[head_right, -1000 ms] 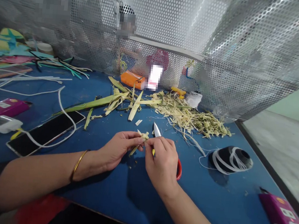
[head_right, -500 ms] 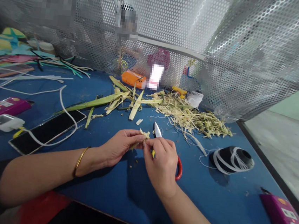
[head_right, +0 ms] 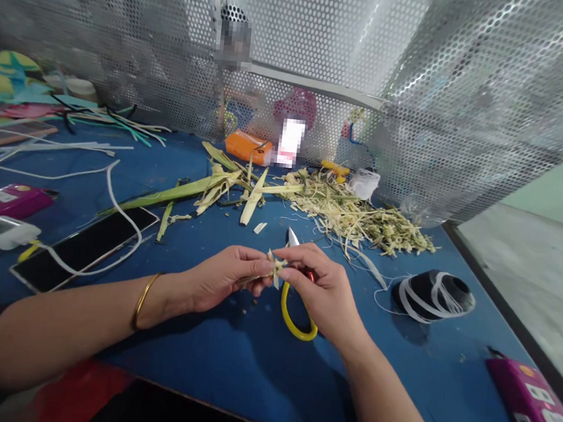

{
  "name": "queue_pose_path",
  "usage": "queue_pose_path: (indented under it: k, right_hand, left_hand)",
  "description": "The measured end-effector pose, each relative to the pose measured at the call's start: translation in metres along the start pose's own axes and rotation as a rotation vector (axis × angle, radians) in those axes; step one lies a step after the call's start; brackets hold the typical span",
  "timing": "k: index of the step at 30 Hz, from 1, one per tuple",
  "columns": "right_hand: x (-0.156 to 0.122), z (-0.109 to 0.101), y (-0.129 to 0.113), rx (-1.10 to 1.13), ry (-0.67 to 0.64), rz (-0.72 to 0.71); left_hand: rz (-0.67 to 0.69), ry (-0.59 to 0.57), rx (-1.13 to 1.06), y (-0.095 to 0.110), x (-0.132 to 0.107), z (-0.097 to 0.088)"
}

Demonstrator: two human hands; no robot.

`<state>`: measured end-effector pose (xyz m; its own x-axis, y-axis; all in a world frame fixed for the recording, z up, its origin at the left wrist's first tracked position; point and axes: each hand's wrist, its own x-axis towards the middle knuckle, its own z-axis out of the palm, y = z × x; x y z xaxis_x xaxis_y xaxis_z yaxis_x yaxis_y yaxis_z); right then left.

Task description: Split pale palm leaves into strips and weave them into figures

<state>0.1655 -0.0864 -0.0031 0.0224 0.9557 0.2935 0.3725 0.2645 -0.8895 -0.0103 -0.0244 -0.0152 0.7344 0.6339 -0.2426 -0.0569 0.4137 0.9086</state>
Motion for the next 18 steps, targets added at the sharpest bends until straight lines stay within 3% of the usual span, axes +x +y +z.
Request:
queue_pose_path:
  k: [10, 18]
  right_hand:
    - [-0.003, 0.016, 0.001, -0.053, 0.174, 0.004]
    - [-0.003, 0.012, 0.006, -0.038, 0.209, 0.025]
  left_hand:
    - [-0.003, 0.075, -0.039, -0.004, 0.002, 0.0]
    - [0.014, 0.014, -0.048, 0.001, 0.002, -0.002]
